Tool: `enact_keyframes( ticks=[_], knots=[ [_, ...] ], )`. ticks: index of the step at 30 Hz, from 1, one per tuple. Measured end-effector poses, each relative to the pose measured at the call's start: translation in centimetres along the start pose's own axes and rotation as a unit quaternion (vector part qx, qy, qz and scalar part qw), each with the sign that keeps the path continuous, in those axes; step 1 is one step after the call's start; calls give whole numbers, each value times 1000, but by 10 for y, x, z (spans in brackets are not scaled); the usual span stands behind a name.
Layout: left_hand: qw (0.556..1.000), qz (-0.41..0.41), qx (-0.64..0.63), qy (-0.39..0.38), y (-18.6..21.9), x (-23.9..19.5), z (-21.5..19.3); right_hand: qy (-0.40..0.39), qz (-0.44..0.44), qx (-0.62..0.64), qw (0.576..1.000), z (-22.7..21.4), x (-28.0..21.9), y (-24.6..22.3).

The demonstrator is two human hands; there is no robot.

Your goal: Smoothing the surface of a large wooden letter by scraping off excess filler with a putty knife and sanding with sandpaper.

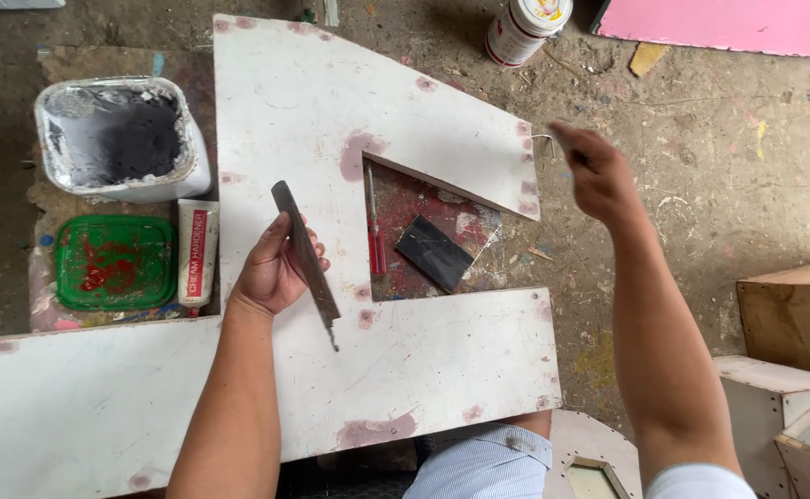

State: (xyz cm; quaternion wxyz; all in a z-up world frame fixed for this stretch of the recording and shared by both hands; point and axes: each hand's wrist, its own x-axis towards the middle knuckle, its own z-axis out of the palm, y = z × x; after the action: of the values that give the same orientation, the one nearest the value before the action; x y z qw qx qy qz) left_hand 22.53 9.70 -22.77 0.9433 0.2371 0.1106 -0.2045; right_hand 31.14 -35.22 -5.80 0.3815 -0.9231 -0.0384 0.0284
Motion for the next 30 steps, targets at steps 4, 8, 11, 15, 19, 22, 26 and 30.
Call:
enact_keyframes(
  ticks=[4, 8, 11, 15, 19, 22, 26, 30],
  knots=[
    [1000, 20, 15, 6, -9, 2, -11, 62, -93, 170, 979, 0, -50, -31],
    [990, 65, 88, 90, -28, -13, 34, 51, -10, 511, 858, 44, -103, -33],
    [954, 142, 159, 213, -66, -32, 66, 34, 49, 563, 824, 87, -129, -57],
    [859, 268, 309, 306, -84, -65, 125, 21, 73, 657, 750, 126, -151, -87],
    [820, 304, 372, 312, -79, -71, 137, 21, 73, 636, 768, 118, -156, -126],
    [816, 327, 368, 303, -72, -78, 154, -29, 40, 553, 832, 116, -163, -132],
    [806, 359, 358, 306, -69, -86, 153, -232, 20, 306, 923, 69, -175, -155],
    [794, 380, 352, 319, -63, -87, 150, -229, 142, 224, 937, 32, -181, -153]
  ],
)
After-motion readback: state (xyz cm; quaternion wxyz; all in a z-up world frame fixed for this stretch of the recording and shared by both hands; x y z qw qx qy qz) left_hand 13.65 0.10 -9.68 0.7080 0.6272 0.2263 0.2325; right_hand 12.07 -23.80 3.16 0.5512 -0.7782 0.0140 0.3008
